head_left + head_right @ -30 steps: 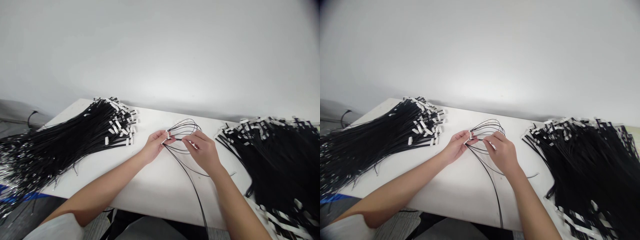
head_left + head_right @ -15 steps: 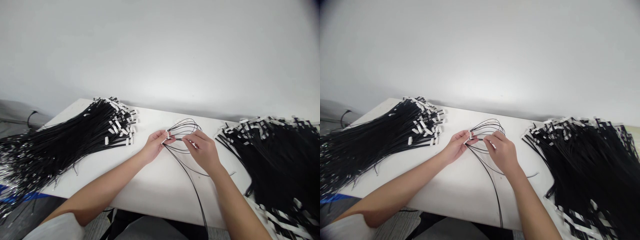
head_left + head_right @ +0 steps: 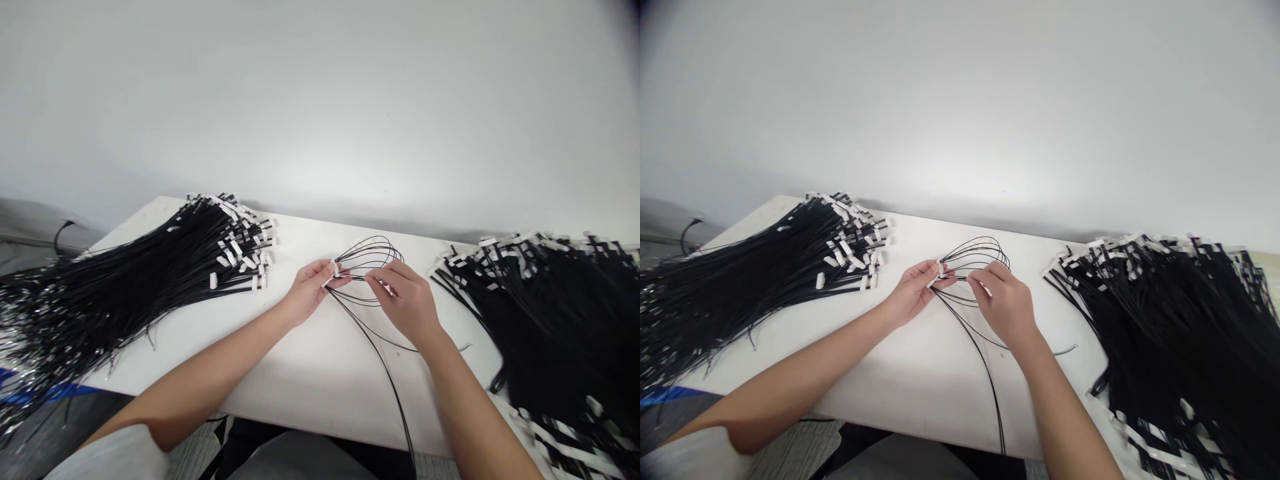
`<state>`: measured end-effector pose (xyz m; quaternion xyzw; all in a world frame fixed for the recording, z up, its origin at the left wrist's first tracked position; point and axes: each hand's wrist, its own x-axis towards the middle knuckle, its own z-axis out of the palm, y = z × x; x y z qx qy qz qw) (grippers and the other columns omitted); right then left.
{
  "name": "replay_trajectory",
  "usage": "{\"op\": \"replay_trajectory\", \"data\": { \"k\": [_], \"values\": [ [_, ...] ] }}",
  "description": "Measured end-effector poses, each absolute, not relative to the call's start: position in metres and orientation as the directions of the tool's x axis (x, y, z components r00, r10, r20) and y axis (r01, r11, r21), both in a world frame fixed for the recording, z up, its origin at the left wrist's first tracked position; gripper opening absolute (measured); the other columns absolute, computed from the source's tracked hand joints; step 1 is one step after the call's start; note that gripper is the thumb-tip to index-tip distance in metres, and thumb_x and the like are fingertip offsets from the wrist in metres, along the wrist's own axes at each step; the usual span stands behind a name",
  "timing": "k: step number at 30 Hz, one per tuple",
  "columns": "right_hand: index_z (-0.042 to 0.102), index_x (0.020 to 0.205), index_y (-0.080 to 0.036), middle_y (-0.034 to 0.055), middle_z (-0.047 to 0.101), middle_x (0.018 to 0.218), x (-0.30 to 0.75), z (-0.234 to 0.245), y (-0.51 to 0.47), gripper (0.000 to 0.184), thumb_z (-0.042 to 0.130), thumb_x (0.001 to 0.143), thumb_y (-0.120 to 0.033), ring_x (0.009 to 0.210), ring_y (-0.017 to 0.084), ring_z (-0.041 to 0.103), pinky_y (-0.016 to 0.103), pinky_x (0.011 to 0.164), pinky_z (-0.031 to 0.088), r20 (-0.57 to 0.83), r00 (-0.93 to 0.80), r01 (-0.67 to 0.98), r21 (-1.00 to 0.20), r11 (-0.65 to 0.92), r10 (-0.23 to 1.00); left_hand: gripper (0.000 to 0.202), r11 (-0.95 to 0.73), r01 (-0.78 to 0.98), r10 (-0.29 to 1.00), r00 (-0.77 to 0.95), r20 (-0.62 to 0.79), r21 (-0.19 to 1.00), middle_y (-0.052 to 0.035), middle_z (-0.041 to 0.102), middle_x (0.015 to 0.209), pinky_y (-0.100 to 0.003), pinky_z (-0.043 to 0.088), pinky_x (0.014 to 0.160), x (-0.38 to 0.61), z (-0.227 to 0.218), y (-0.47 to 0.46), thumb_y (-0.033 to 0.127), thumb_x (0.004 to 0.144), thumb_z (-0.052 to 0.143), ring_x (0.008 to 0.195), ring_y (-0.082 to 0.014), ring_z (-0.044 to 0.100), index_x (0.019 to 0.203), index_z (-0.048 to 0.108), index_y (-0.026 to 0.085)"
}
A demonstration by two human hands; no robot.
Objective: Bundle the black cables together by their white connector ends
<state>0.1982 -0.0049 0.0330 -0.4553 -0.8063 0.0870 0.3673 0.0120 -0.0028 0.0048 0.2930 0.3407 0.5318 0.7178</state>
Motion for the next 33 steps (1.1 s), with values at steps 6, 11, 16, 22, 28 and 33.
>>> {"op": "replay_trajectory", "data": {
  "k": [6, 11, 16, 22, 28, 33],
  "values": [
    [0.062, 0.085, -0.021, 0.0024, 0.056, 0.077, 0.197, 0.03, -0.006, 0.015, 0.047, 0.086, -0.024, 0.064, 0.008, 0.051, 0.019, 0.052, 0.037, 0.552, -0.338, 0.689, -0.407, 0.6, 0.762, 0.018, 0.278, -0.565, 0.959, 0.209, -0.191, 0.777, -0.0047, 0.063, 0.089, -0.036, 0.036, 0.096, 0.012, 0.005, -0.003, 0.029, 0.072, 0.063, 0.087, -0.0179, 0.062, 0.082, 0.062, 0.014],
    [0.06, 0.089, -0.021, 0.0018, 0.058, 0.076, 0.191, 0.024, -0.008, 0.012, 0.049, 0.085, -0.021, 0.064, 0.008, 0.053, 0.02, 0.055, 0.036, 0.648, -0.38, 0.706, -0.257, 0.659, 0.66, 0.02, 0.299, -0.571, 0.953, 0.219, -0.208, 0.765, -0.005, 0.063, 0.088, -0.036, 0.037, 0.096, 0.012, 0.004, -0.003, 0.029, 0.07, 0.065, 0.086, -0.0186, 0.062, 0.082, 0.062, 0.013],
    [0.06, 0.086, -0.022, -0.0001, 0.061, 0.076, 0.185, 0.022, -0.009, 0.009, 0.054, 0.081, -0.017, 0.067, 0.009, 0.054, 0.022, 0.059, 0.035, 0.687, -0.451, 0.742, -0.066, 0.667, 0.569, 0.019, 0.287, -0.577, 0.956, 0.224, -0.19, 0.764, -0.0044, 0.063, 0.085, -0.036, 0.039, 0.094, 0.014, 0.004, -0.004, 0.028, 0.07, 0.065, 0.085, -0.0171, 0.062, 0.081, 0.063, 0.012],
    [0.059, 0.08, -0.02, -0.0016, 0.061, 0.074, 0.18, 0.016, -0.012, 0.009, 0.053, 0.081, -0.014, 0.061, 0.008, 0.051, 0.022, 0.058, 0.034, 0.69, -0.469, 0.741, -0.033, 0.671, 0.551, 0.02, 0.304, -0.528, 0.948, 0.251, -0.196, 0.793, -0.0059, 0.063, 0.089, -0.033, 0.042, 0.09, 0.014, 0.002, -0.006, 0.028, 0.072, 0.063, 0.082, -0.0144, 0.061, 0.084, 0.062, 0.012],
    [0.059, 0.08, -0.02, 0.0003, 0.06, 0.074, 0.178, 0.013, -0.012, 0.012, 0.049, 0.083, -0.015, 0.062, 0.009, 0.051, 0.023, 0.058, 0.036, 0.667, -0.466, 0.743, -0.061, 0.667, 0.58, 0.02, 0.32, -0.527, 0.942, 0.268, -0.204, 0.787, -0.0063, 0.063, 0.091, -0.031, 0.043, 0.088, 0.014, 0.004, -0.007, 0.028, 0.072, 0.063, 0.08, -0.0134, 0.061, 0.084, 0.062, 0.012],
    [0.057, 0.099, -0.023, 0.0055, 0.062, 0.092, 0.179, 0.024, -0.013, 0.022, 0.055, 0.079, -0.014, 0.087, 0.018, 0.053, 0.032, 0.075, 0.042, 0.759, -0.435, 0.716, -0.034, 0.697, 0.484, 0.017, 0.277, -0.623, 0.961, 0.179, -0.211, 0.732, -0.0058, 0.063, 0.088, -0.032, 0.042, 0.092, 0.013, 0.006, -0.002, 0.026, 0.071, 0.064, 0.087, -0.0153, 0.061, 0.079, 0.062, 0.012]
  ]
}}
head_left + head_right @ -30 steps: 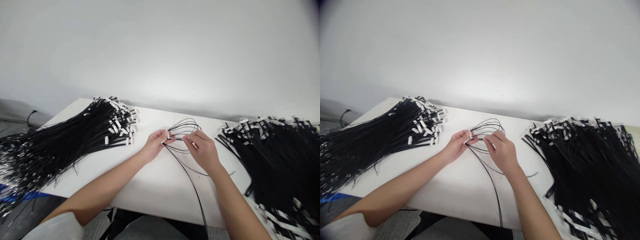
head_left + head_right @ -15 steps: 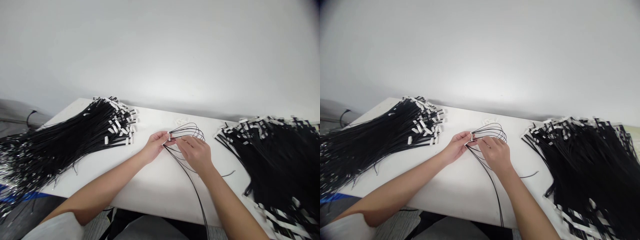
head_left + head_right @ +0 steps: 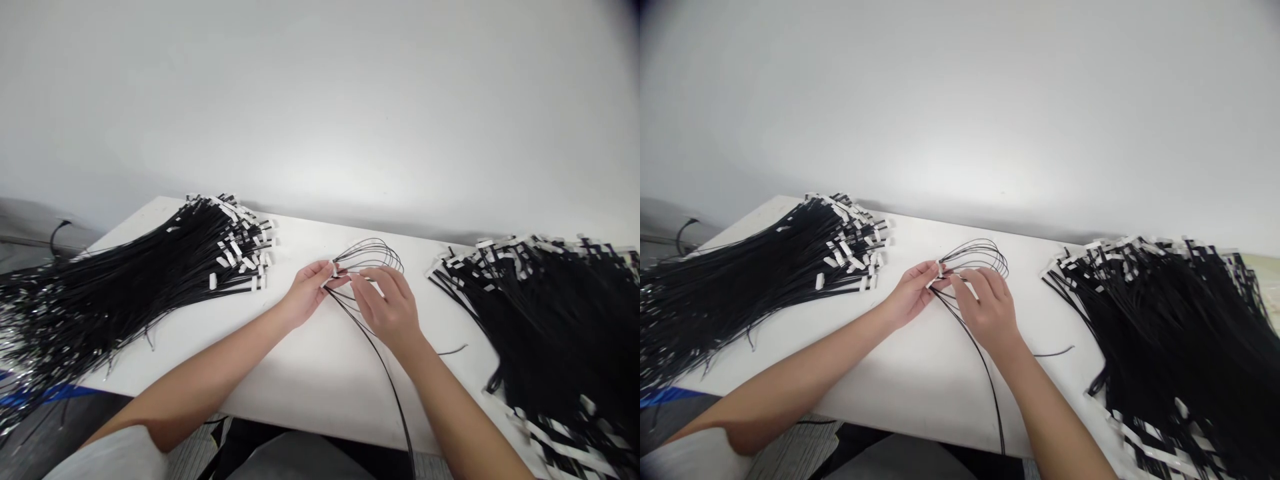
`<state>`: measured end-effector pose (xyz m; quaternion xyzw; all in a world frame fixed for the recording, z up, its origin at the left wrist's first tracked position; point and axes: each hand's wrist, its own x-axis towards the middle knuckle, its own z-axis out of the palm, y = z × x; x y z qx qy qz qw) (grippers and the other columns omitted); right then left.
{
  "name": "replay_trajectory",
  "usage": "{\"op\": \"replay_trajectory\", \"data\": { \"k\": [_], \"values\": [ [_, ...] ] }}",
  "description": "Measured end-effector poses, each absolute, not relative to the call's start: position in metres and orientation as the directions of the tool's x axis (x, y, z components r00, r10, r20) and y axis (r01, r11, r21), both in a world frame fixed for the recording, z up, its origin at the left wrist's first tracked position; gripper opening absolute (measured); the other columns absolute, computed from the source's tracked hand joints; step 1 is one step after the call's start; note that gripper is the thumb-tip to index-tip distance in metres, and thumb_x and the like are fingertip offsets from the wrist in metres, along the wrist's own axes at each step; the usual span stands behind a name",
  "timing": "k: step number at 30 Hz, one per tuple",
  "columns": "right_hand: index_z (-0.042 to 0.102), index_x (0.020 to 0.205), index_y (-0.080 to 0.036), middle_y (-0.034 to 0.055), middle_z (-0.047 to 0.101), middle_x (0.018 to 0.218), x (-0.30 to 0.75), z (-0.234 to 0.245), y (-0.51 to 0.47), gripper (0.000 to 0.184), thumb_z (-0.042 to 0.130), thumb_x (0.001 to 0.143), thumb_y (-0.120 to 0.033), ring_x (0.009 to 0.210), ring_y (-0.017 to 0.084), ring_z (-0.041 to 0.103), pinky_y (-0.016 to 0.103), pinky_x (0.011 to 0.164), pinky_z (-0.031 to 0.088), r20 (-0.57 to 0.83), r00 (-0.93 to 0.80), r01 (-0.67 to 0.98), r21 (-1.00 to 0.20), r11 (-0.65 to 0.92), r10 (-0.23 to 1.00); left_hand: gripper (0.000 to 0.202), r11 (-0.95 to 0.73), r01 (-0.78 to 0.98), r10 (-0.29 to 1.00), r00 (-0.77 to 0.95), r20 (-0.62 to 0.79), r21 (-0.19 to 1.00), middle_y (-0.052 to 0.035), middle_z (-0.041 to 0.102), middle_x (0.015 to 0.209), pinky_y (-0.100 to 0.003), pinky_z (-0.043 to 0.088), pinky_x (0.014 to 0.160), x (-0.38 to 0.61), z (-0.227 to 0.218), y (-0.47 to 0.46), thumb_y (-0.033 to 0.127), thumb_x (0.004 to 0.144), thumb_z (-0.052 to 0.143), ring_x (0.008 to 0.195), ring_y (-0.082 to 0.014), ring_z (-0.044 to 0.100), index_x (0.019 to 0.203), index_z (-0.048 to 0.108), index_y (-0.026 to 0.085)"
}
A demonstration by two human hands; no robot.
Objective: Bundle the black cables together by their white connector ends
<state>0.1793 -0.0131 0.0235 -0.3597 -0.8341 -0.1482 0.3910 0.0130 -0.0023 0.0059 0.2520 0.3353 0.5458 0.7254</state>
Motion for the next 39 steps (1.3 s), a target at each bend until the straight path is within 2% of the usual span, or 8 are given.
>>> {"op": "replay_trajectory", "data": {
  "k": [3, 10, 15, 24, 27, 32, 35, 39],
  "values": [
    [0.058, 0.093, -0.022, 0.005, 0.062, 0.085, 0.18, 0.029, -0.017, 0.016, 0.054, 0.079, -0.015, 0.079, 0.016, 0.054, 0.031, 0.071, 0.042, 0.746, -0.462, 0.675, -0.056, 0.736, 0.48, 0.014, 0.236, -0.7, 0.963, 0.075, -0.26, 0.674, -0.0049, 0.062, 0.09, -0.029, 0.043, 0.094, 0.01, 0.004, 0.003, 0.022, 0.068, 0.067, 0.092, -0.0157, 0.06, 0.074, 0.061, 0.012],
    [0.057, 0.071, -0.018, -0.0006, 0.054, 0.057, 0.179, 0.016, -0.018, 0.019, 0.044, 0.085, -0.021, 0.054, 0.009, 0.048, 0.023, 0.048, 0.027, 0.423, -0.551, 0.746, -0.138, 0.652, 0.719, 0.014, 0.215, -0.755, 0.946, 0.004, -0.323, 0.62, -0.0042, 0.061, 0.093, -0.027, 0.045, 0.092, 0.006, 0.003, 0.008, 0.019, 0.067, 0.068, 0.092, -0.0151, 0.06, 0.076, 0.061, 0.013],
    [0.06, 0.085, -0.02, 0.0006, 0.061, 0.072, 0.173, 0.013, -0.02, 0.017, 0.043, 0.087, -0.025, 0.066, 0.01, 0.055, 0.022, 0.049, 0.027, 0.388, -0.518, 0.749, -0.225, 0.624, 0.762, 0.013, 0.244, -0.744, 0.953, 0.064, -0.298, 0.622, -0.0045, 0.061, 0.093, -0.027, 0.044, 0.094, 0.009, 0.006, 0.002, 0.021, 0.067, 0.068, 0.095, -0.0159, 0.059, 0.073, 0.059, 0.013],
    [0.057, 0.077, -0.018, 0.0008, 0.057, 0.067, 0.169, 0.009, -0.021, 0.02, 0.041, 0.087, -0.024, 0.06, 0.009, 0.051, 0.022, 0.048, 0.027, 0.389, -0.5, 0.749, -0.253, 0.612, 0.773, 0.015, 0.292, -0.7, 0.95, 0.133, -0.282, 0.652, -0.0043, 0.06, 0.094, -0.027, 0.042, 0.092, 0.011, 0.008, -0.003, 0.023, 0.069, 0.066, 0.093, -0.0147, 0.06, 0.071, 0.056, 0.013],
    [0.055, 0.077, -0.018, 0.0006, 0.055, 0.065, 0.167, 0.011, -0.02, 0.021, 0.039, 0.087, -0.027, 0.054, 0.009, 0.046, 0.021, 0.047, 0.025, 0.35, -0.429, 0.733, -0.402, 0.548, 0.832, 0.017, 0.298, -0.68, 0.95, 0.142, -0.279, 0.67, -0.0057, 0.06, 0.095, -0.028, 0.043, 0.09, 0.01, 0.007, -0.003, 0.025, 0.07, 0.066, 0.089, -0.0146, 0.061, 0.076, 0.057, 0.013],
    [0.053, 0.087, -0.021, -0.006, 0.036, 0.05, 0.178, 0.029, -0.013, 0.021, 0.045, 0.084, -0.04, 0.04, 0.008, 0.029, 0.021, 0.04, 0.025, -0.014, -0.353, 0.254, -0.964, 0.082, 0.935, 0.019, 0.308, -0.658, 0.949, 0.163, -0.27, 0.687, -0.0059, 0.06, 0.095, -0.032, 0.045, 0.086, 0.01, 0.006, -0.003, 0.029, 0.071, 0.064, 0.085, -0.0154, 0.062, 0.082, 0.057, 0.014],
    [0.051, 0.086, -0.022, -0.0031, 0.044, 0.061, 0.197, 0.044, -0.005, 0.019, 0.043, 0.082, -0.038, 0.043, 0.008, 0.033, 0.022, 0.039, 0.029, -0.066, -0.325, -0.142, -0.983, -0.118, 0.943, 0.018, 0.295, -0.665, 0.954, 0.161, -0.255, 0.686, -0.0054, 0.059, 0.096, -0.034, 0.044, 0.088, 0.01, 0.007, -0.003, 0.028, 0.071, 0.065, 0.085, -0.015, 0.061, 0.079, 0.056, 0.014],
    [0.052, 0.087, -0.023, -0.0003, 0.049, 0.068, 0.218, 0.056, 0.006, 0.016, 0.043, 0.078, -0.033, 0.051, 0.01, 0.041, 0.024, 0.042, 0.033, 0.011, -0.104, -0.38, -0.925, -0.029, 0.994, 0.016, 0.291, -0.666, 0.955, 0.159, -0.251, 0.687, -0.0057, 0.059, 0.095, -0.035, 0.041, 0.092, 0.01, 0.007, -0.003, 0.027, 0.072, 0.064, 0.085, -0.0148, 0.061, 0.077, 0.056, 0.013]
  ]
}}
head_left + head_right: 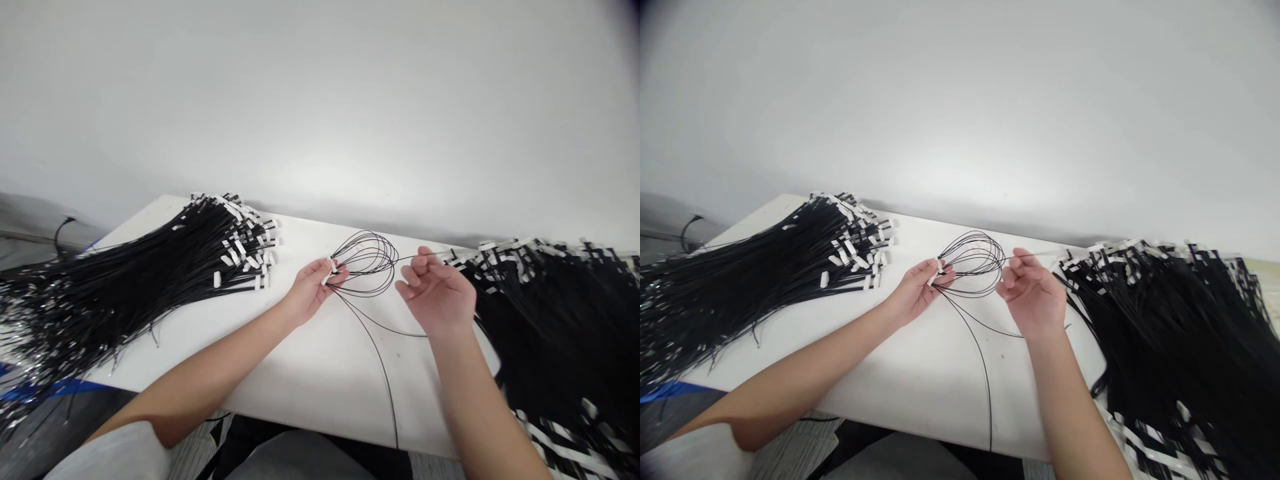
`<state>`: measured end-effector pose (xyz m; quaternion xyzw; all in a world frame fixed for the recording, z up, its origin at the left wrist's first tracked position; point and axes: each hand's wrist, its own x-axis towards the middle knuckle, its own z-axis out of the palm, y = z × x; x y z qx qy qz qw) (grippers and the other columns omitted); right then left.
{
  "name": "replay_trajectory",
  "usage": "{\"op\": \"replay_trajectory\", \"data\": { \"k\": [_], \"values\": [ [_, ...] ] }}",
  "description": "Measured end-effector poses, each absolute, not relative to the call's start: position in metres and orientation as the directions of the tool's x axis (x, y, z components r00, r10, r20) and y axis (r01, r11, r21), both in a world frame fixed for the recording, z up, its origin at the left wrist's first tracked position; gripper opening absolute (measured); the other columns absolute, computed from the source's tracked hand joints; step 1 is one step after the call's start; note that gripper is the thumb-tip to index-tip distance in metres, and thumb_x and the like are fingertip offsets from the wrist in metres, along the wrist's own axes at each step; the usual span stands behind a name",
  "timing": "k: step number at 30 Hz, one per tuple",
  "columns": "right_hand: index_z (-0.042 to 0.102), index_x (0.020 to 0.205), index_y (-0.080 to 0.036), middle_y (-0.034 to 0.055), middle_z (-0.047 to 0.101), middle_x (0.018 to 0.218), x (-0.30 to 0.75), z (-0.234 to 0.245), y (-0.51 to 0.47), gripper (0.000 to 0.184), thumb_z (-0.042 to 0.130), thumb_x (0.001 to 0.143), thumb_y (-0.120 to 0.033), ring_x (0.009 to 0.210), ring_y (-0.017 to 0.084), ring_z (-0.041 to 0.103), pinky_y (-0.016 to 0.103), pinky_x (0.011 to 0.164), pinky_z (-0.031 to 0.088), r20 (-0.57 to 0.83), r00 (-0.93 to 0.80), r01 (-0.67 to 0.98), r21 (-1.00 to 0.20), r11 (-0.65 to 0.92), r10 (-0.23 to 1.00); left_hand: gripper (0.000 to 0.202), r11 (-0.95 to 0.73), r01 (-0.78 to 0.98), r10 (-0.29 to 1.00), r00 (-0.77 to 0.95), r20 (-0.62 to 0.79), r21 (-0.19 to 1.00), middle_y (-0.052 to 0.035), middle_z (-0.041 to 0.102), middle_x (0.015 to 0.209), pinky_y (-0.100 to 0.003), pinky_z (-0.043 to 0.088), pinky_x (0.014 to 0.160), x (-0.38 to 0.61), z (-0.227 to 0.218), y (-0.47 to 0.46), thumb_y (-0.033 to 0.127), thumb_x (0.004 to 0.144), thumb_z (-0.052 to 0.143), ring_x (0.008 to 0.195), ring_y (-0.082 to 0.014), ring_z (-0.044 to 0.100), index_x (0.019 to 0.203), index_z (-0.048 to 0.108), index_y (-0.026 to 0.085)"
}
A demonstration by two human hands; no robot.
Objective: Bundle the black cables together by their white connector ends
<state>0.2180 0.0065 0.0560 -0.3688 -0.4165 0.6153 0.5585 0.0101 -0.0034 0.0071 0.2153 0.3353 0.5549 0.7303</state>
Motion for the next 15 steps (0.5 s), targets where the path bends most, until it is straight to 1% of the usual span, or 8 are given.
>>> {"op": "replay_trajectory", "data": {
  "k": [2, 5, 6, 8, 10, 12, 13, 15],
  "values": [
    [0.054, 0.086, -0.022, -0.003, 0.044, 0.064, 0.223, 0.058, 0.01, 0.015, 0.048, 0.078, -0.033, 0.049, 0.008, 0.038, 0.021, 0.042, 0.032, -0.002, 0.054, -0.455, -0.89, 0.023, 0.999, 0.016, 0.284, -0.672, 0.957, 0.155, -0.245, 0.684, -0.0054, 0.059, 0.095, -0.034, 0.04, 0.093, 0.01, 0.006, -0.003, 0.026, 0.072, 0.064, 0.085, -0.0143, 0.061, 0.076, 0.056, 0.013],
    [0.054, 0.083, -0.02, -0.0072, 0.036, 0.058, 0.226, 0.059, 0.014, 0.016, 0.059, 0.075, -0.034, 0.044, 0.004, 0.032, 0.018, 0.04, 0.031, -0.035, 0.273, -0.538, -0.834, 0.123, 0.961, 0.016, 0.27, -0.682, 0.96, 0.142, -0.24, 0.68, -0.0052, 0.059, 0.093, -0.033, 0.04, 0.094, 0.011, 0.005, -0.002, 0.025, 0.071, 0.065, 0.087, -0.0148, 0.061, 0.074, 0.057, 0.012],
    [0.054, 0.082, -0.02, -0.0078, 0.035, 0.059, 0.227, 0.059, 0.016, 0.017, 0.061, 0.074, -0.033, 0.044, 0.003, 0.033, 0.017, 0.041, 0.032, -0.033, 0.327, -0.546, -0.822, 0.161, 0.944, 0.016, 0.268, -0.682, 0.961, 0.138, -0.241, 0.68, -0.0051, 0.059, 0.093, -0.033, 0.039, 0.095, 0.011, 0.005, -0.002, 0.025, 0.07, 0.066, 0.089, -0.0154, 0.06, 0.074, 0.057, 0.012],
    [0.053, 0.081, -0.019, -0.0076, 0.038, 0.062, 0.229, 0.059, 0.018, 0.018, 0.063, 0.073, -0.033, 0.048, 0.003, 0.039, 0.018, 0.045, 0.038, -0.032, 0.4, -0.566, -0.795, 0.219, 0.916, 0.016, 0.27, -0.678, 0.96, 0.136, -0.244, 0.684, -0.005, 0.059, 0.093, -0.033, 0.039, 0.095, 0.011, 0.004, -0.002, 0.025, 0.07, 0.066, 0.091, -0.0164, 0.06, 0.073, 0.057, 0.012],
    [0.052, 0.08, -0.02, -0.0066, 0.044, 0.069, 0.231, 0.059, 0.021, 0.018, 0.063, 0.072, -0.033, 0.056, 0.004, 0.047, 0.02, 0.055, 0.045, -0.042, 0.418, -0.614, -0.749, 0.249, 0.907, 0.016, 0.275, -0.664, 0.959, 0.141, -0.244, 0.696, -0.0053, 0.06, 0.092, -0.033, 0.039, 0.095, 0.012, 0.004, -0.003, 0.025, 0.07, 0.066, 0.091, -0.0166, 0.06, 0.074, 0.057, 0.012],
    [0.052, 0.08, -0.02, -0.0061, 0.047, 0.074, 0.233, 0.059, 0.022, 0.018, 0.064, 0.071, -0.03, 0.062, 0.004, 0.05, 0.02, 0.061, 0.047, -0.047, 0.395, -0.662, -0.707, 0.249, 0.918, 0.017, 0.281, -0.639, 0.958, 0.145, -0.247, 0.716, -0.0064, 0.061, 0.092, -0.034, 0.039, 0.095, 0.011, 0.003, -0.003, 0.027, 0.071, 0.065, 0.088, -0.0166, 0.062, 0.077, 0.058, 0.012],
    [0.053, 0.081, -0.02, -0.0061, 0.047, 0.074, 0.233, 0.059, 0.023, 0.019, 0.066, 0.069, -0.028, 0.061, 0.003, 0.049, 0.018, 0.058, 0.046, -0.041, 0.377, -0.668, -0.704, 0.241, 0.925, 0.018, 0.282, -0.627, 0.958, 0.146, -0.247, 0.726, -0.007, 0.062, 0.092, -0.035, 0.039, 0.094, 0.011, 0.003, -0.003, 0.028, 0.071, 0.065, 0.087, -0.0167, 0.062, 0.079, 0.058, 0.012],
    [0.056, 0.082, -0.02, -0.0061, 0.047, 0.071, 0.231, 0.06, 0.022, 0.021, 0.068, 0.067, -0.026, 0.054, 0.002, 0.044, 0.015, 0.047, 0.04, -0.019, 0.33, -0.624, -0.754, 0.203, 0.944, 0.02, 0.282, -0.61, 0.958, 0.146, -0.246, 0.74, -0.0074, 0.063, 0.091, -0.036, 0.038, 0.095, 0.011, 0.002, -0.002, 0.029, 0.071, 0.064, 0.086, -0.0174, 0.062, 0.081, 0.059, 0.013]
  ]
}}
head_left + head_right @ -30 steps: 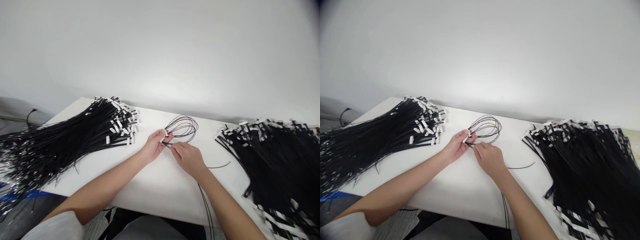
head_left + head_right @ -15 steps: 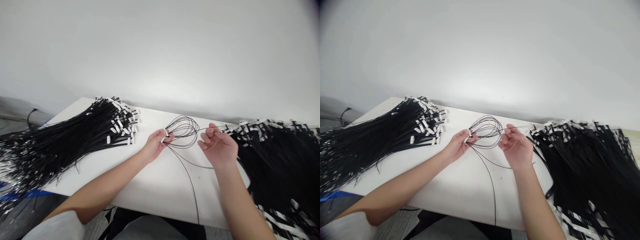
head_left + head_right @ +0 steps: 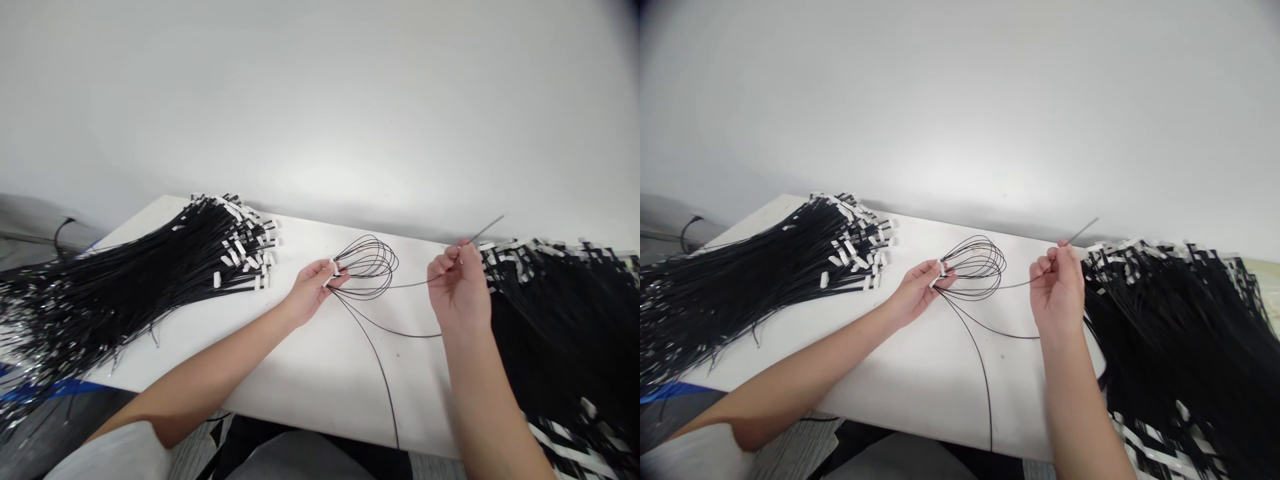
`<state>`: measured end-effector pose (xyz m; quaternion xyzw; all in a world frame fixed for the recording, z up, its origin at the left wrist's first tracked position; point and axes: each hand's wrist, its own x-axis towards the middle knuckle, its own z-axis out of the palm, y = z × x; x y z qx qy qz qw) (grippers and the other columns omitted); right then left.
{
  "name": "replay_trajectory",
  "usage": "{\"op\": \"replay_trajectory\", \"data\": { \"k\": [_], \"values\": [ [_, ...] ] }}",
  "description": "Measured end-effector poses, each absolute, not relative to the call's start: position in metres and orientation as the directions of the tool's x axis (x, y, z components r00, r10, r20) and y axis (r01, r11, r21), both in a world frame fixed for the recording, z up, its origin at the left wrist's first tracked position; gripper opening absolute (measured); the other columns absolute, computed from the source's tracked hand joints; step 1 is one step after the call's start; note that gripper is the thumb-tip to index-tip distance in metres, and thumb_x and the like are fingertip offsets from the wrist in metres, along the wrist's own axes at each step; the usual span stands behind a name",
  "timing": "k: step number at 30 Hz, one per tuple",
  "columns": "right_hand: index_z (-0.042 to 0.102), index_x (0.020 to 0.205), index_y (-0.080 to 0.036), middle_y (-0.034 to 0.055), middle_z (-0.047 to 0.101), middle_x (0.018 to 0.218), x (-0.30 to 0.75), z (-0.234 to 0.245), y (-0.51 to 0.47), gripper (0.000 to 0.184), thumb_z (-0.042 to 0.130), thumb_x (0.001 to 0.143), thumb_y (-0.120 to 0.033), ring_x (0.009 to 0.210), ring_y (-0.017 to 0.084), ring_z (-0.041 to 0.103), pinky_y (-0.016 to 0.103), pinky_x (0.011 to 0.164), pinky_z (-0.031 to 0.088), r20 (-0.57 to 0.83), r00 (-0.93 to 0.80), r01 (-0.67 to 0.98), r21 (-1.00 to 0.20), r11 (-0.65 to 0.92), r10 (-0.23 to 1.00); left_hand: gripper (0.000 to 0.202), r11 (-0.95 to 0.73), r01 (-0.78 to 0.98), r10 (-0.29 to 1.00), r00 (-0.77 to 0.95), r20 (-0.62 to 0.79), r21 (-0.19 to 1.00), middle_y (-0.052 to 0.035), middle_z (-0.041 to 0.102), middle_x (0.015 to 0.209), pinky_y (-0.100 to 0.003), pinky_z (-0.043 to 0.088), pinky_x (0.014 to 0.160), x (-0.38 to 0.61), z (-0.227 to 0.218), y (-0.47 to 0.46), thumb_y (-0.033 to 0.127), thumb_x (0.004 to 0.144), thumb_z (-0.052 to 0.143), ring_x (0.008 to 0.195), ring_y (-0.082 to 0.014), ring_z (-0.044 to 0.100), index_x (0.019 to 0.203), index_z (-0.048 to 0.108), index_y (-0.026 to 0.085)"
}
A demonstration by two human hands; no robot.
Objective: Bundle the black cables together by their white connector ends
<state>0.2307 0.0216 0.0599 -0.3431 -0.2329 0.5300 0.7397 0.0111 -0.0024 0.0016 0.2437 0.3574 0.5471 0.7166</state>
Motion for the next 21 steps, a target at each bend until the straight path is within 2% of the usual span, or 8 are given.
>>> {"op": "replay_trajectory", "data": {
  "k": [2, 5, 8, 10, 14, 21],
  "values": [
    [0.058, 0.079, -0.019, -0.0057, 0.047, 0.066, 0.226, 0.059, 0.018, 0.019, 0.068, 0.065, -0.026, 0.046, 0.002, 0.037, 0.015, 0.039, 0.031, 0.001, 0.253, -0.499, -0.857, 0.131, 0.968, 0.02, 0.275, -0.605, 0.961, 0.145, -0.236, 0.748, -0.0069, 0.063, 0.09, -0.035, 0.037, 0.096, 0.011, 0.001, -0.002, 0.029, 0.072, 0.064, 0.088, -0.0178, 0.062, 0.082, 0.059, 0.013],
    [0.061, 0.069, -0.016, -0.0057, 0.042, 0.052, 0.213, 0.054, 0.008, 0.016, 0.07, 0.064, -0.029, 0.04, 0.002, 0.028, 0.018, 0.036, 0.023, 0.012, 0.144, -0.181, -0.983, 0.038, 0.99, 0.02, 0.261, -0.6, 0.965, 0.15, -0.214, 0.756, -0.0063, 0.063, 0.09, -0.035, 0.036, 0.097, 0.011, 0.001, -0.002, 0.029, 0.072, 0.063, 0.089, -0.0178, 0.062, 0.082, 0.059, 0.013],
    [0.065, 0.067, -0.016, -0.002, 0.049, 0.052, 0.198, 0.047, -0.001, 0.018, 0.07, 0.063, -0.032, 0.044, 0.005, 0.034, 0.02, 0.039, 0.028, 0.022, 0.038, 0.135, -0.991, 0.017, 0.999, 0.019, 0.239, -0.598, 0.971, 0.158, -0.179, 0.765, -0.006, 0.063, 0.089, -0.036, 0.035, 0.098, 0.012, 0.002, -0.003, 0.029, 0.073, 0.063, 0.089, -0.0175, 0.062, 0.083, 0.06, 0.012],
    [0.066, 0.067, -0.016, 0.0016, 0.057, 0.06, 0.19, 0.043, -0.005, 0.017, 0.067, 0.064, -0.033, 0.051, 0.008, 0.041, 0.022, 0.045, 0.034, 0.032, -0.048, 0.253, -0.967, 0.043, 0.998, 0.018, 0.217, -0.603, 0.976, 0.152, -0.156, 0.768, -0.0053, 0.063, 0.088, -0.037, 0.035, 0.098, 0.012, 0.003, -0.003, 0.027, 0.073, 0.063, 0.089, -0.0172, 0.061, 0.083, 0.06, 0.012],
    [0.065, 0.066, -0.017, 0.0019, 0.058, 0.062, 0.185, 0.039, -0.008, 0.015, 0.064, 0.068, -0.032, 0.055, 0.01, 0.044, 0.023, 0.051, 0.037, 0.06, -0.091, 0.349, -0.933, 0.088, 0.994, 0.017, 0.197, -0.609, 0.98, 0.132, -0.146, 0.768, -0.0042, 0.063, 0.088, -0.04, 0.036, 0.098, 0.013, 0.004, -0.004, 0.025, 0.073, 0.063, 0.088, -0.0172, 0.061, 0.084, 0.059, 0.013],
    [0.063, 0.064, -0.016, 0.001, 0.054, 0.059, 0.186, 0.045, -0.01, 0.017, 0.062, 0.068, -0.032, 0.054, 0.01, 0.042, 0.023, 0.049, 0.035, 0.025, -0.058, 0.359, -0.932, 0.044, 0.998, 0.017, 0.192, -0.607, 0.981, 0.123, -0.148, 0.771, -0.0039, 0.063, 0.089, -0.04, 0.036, 0.098, 0.013, 0.003, -0.003, 0.025, 0.073, 0.063, 0.088, -0.0172, 0.061, 0.085, 0.059, 0.013]
  ]
}}
